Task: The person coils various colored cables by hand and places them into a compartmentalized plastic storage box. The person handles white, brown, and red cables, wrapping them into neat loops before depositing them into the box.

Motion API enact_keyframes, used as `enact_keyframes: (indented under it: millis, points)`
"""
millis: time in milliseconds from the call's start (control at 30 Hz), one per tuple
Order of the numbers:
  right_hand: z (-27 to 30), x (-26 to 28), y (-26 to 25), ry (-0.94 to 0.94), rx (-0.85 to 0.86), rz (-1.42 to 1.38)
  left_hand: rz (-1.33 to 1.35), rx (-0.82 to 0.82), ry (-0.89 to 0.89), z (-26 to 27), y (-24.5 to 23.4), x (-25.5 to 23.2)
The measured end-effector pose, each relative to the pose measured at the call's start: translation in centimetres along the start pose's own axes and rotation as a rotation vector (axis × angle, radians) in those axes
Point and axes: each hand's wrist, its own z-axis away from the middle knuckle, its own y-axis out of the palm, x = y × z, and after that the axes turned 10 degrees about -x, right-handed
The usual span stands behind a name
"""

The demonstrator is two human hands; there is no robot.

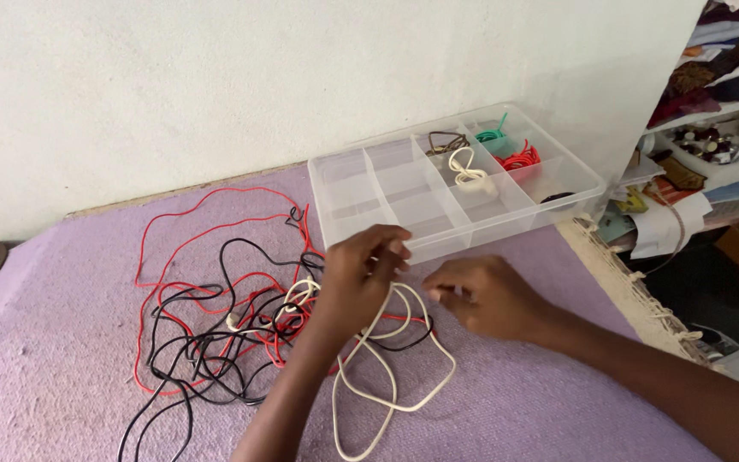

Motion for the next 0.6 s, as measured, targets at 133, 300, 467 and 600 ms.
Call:
enact_keyframes:
  millis: [133, 300, 467, 600]
  points:
    - [0.3, 1.5, 0.5, -0.178, 0.158, 0.066, -0.155, -0.011, 0.039, 0.1, -1.4, 0.2]
    - [0.5, 1.8, 0.1, -0.144, 0.159, 0.095, -0.439, 0.14, 0.027, 0.6, -2.2, -1.6]
    - [0.4, 1.7, -1.2, -0.287, 0.009, 0.081, -0.654, 0.149, 0.286, 1.5, -1.2, -3.0]
    - [0.5, 0.5, -2.0, -0.297, -0.174, 0.026, -0.522, 0.187, 0.313, 1.6, -1.2, -2.4]
